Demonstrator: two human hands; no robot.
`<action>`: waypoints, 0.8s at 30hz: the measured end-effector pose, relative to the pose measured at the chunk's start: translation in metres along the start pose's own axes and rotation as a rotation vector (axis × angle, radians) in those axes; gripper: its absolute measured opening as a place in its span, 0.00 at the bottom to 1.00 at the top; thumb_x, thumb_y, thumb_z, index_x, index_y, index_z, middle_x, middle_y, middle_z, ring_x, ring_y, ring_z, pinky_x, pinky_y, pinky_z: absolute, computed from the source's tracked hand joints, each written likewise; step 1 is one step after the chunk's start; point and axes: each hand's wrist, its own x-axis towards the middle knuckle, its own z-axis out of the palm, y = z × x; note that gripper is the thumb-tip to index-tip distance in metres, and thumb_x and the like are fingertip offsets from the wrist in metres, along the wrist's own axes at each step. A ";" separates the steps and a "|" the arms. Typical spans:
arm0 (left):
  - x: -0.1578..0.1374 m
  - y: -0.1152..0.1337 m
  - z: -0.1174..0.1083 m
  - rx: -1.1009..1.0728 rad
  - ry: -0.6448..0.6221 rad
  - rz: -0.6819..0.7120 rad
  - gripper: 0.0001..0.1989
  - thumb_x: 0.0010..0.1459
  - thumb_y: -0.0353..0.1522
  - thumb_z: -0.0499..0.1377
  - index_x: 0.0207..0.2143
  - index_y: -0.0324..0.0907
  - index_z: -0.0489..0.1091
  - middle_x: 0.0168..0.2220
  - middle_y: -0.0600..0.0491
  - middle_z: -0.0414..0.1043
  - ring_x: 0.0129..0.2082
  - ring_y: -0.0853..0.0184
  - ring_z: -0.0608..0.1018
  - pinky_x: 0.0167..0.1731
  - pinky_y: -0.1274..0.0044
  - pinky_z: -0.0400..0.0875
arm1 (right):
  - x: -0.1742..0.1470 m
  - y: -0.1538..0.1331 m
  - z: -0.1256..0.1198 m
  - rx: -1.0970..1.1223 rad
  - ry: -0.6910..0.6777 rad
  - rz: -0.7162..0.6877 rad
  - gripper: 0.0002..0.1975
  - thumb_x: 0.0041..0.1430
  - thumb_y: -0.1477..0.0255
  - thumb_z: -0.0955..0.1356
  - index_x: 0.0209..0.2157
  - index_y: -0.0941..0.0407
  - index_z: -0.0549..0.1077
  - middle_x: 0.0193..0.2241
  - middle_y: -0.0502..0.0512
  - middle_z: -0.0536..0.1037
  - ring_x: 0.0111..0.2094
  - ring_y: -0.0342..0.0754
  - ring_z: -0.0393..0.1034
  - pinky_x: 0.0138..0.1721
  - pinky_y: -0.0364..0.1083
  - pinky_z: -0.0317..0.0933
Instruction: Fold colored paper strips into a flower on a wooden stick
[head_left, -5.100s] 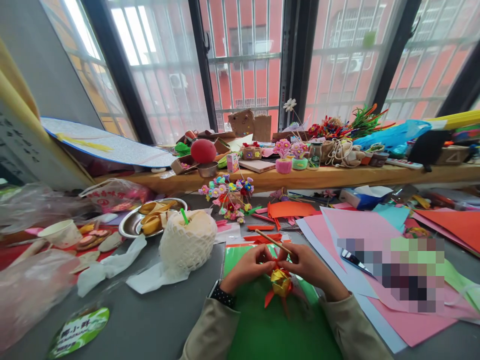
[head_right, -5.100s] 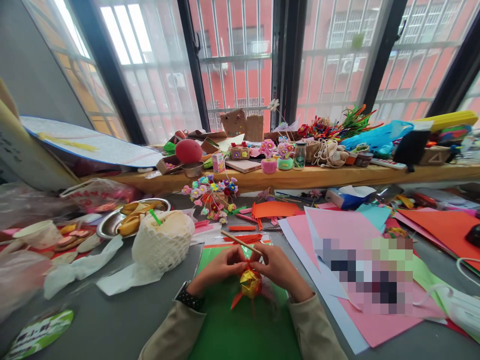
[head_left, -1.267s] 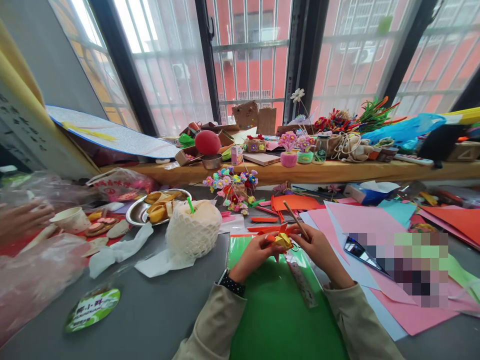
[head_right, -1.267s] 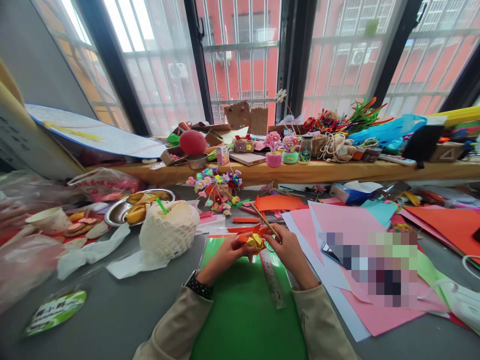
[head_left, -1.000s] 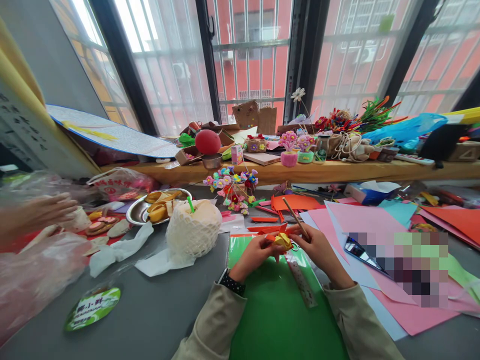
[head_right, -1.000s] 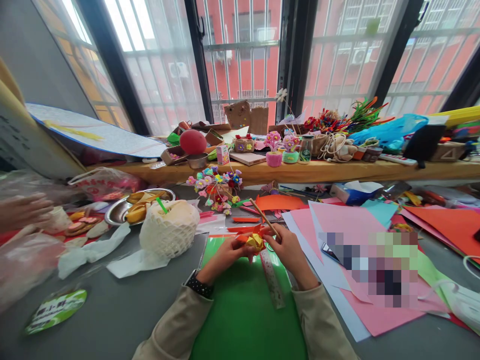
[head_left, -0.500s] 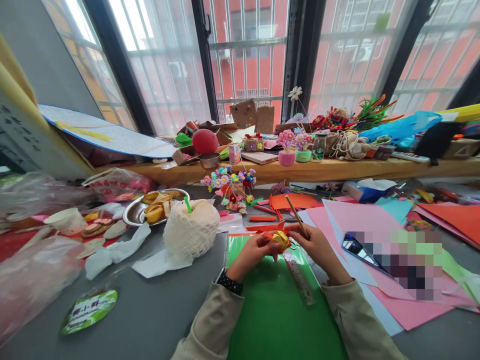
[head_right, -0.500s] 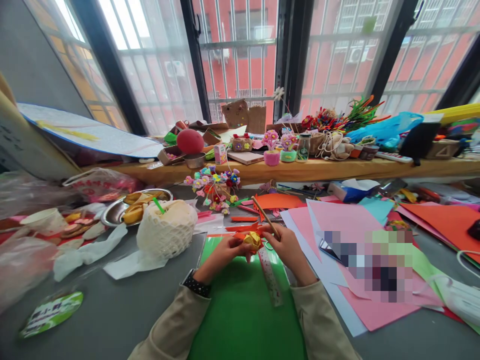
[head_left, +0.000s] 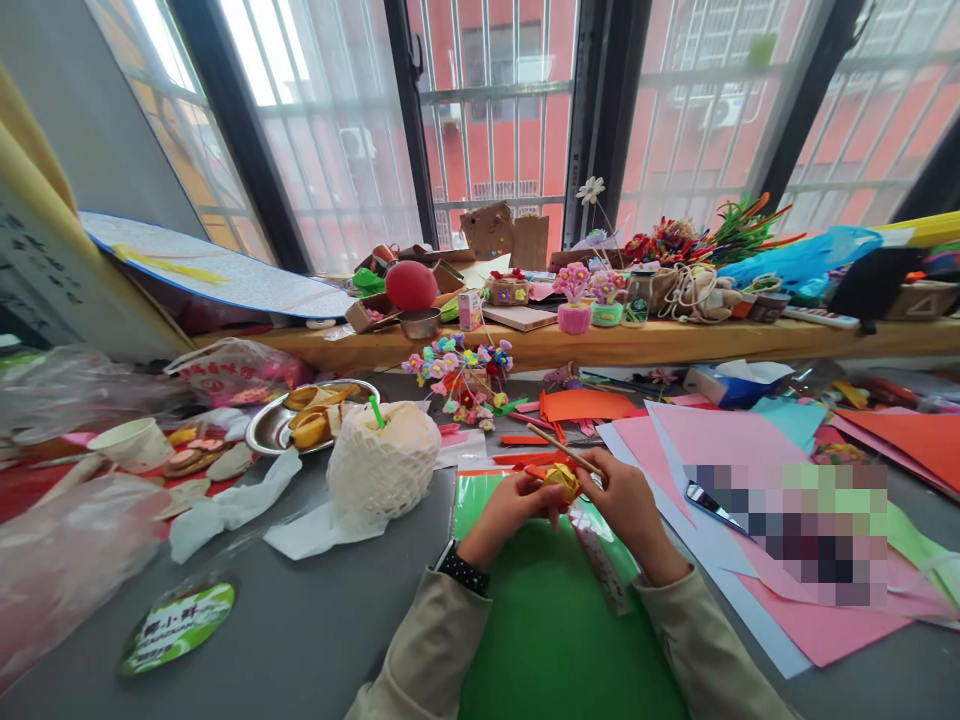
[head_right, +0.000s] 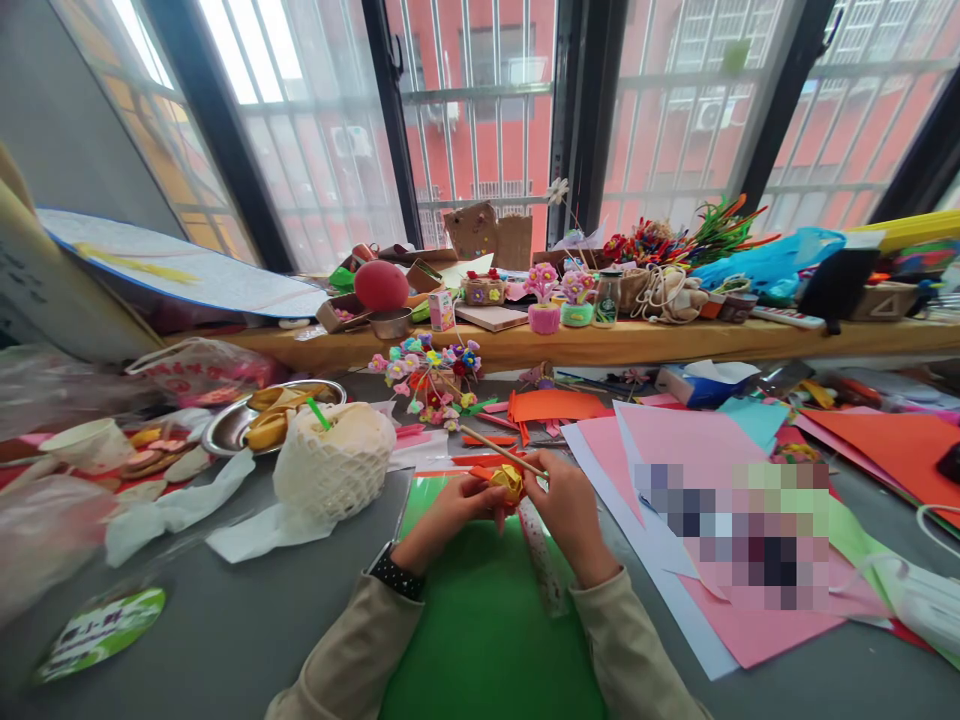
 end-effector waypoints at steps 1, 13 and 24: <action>0.000 0.001 0.000 -0.006 -0.008 0.001 0.19 0.40 0.41 0.60 0.30 0.36 0.68 0.26 0.52 0.69 0.26 0.68 0.72 0.29 0.76 0.65 | 0.000 0.000 -0.001 0.021 0.000 0.001 0.09 0.49 0.70 0.61 0.30 0.55 0.70 0.24 0.50 0.75 0.17 0.42 0.61 0.21 0.41 0.52; -0.003 0.006 0.002 -0.025 -0.038 0.011 0.18 0.38 0.41 0.60 0.28 0.35 0.68 0.26 0.52 0.70 0.26 0.68 0.72 0.27 0.77 0.65 | 0.002 0.005 -0.008 0.084 -0.089 -0.021 0.12 0.50 0.67 0.62 0.31 0.57 0.73 0.22 0.51 0.75 0.17 0.41 0.58 0.20 0.40 0.51; -0.003 0.005 0.000 0.008 -0.046 0.020 0.17 0.41 0.41 0.59 0.28 0.35 0.68 0.25 0.52 0.70 0.26 0.69 0.72 0.28 0.77 0.65 | 0.003 0.008 -0.007 0.122 -0.147 -0.015 0.12 0.50 0.68 0.62 0.34 0.56 0.72 0.28 0.52 0.77 0.24 0.45 0.67 0.25 0.42 0.58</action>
